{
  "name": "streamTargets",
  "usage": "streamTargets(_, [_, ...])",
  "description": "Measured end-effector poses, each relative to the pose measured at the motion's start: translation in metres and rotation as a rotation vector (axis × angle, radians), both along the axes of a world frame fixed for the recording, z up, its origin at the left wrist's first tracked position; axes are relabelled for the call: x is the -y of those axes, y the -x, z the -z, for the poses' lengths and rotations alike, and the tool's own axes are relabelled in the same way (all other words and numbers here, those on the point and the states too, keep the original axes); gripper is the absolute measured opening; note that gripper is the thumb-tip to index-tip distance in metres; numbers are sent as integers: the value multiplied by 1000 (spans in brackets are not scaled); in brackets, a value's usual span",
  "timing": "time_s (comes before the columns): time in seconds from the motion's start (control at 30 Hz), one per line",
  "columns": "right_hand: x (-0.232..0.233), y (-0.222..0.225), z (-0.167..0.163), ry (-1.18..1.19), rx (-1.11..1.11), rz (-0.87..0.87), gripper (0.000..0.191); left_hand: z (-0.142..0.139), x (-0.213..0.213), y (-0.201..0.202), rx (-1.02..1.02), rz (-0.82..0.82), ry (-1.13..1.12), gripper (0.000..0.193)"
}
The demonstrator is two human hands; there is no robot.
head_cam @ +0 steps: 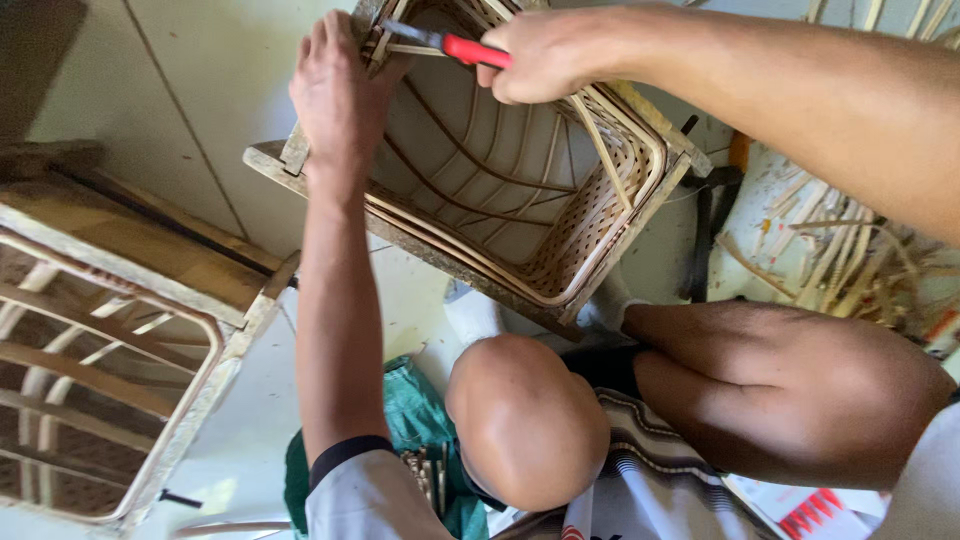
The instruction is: The person weaves thin wooden strips into a rectangular basket frame. They insert strips, tap them with a hammer, trim excess with pliers, and apply glue to secure the weave.
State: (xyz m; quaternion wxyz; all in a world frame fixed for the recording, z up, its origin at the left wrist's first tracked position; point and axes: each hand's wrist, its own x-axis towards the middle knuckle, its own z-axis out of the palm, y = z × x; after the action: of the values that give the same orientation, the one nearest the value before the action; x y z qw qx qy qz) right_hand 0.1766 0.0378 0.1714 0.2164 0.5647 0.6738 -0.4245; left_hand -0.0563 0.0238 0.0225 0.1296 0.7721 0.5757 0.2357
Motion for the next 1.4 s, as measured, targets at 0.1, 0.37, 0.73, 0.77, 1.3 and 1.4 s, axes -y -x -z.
streamTargets(0.1, [34, -40, -20, 113, -37, 120, 42, -9, 17, 25, 27, -21, 202, 55])
streamTargets(0.37, [245, -205, -35, -42, -221, 645, 39, 8, 49, 47, -88, -27, -34, 50])
streamTargets(0.73, [402, -237, 25, -628, -238, 586, 25, 44, 99, 90, -105, -226, 140, 37])
streamTargets(0.77, [397, -233, 33, -682, -232, 474, 26, 48, 107, 94, -94, -248, 141, 38])
streamTargets(1.3, [394, -248, 137, -880, -334, 479, 22, 62, 119, 88, -68, -335, -39, 30])
streamTargets(1.4, [428, -258, 176, -936, -206, 568, 18, 63, 118, 84, -34, -372, 49, 36])
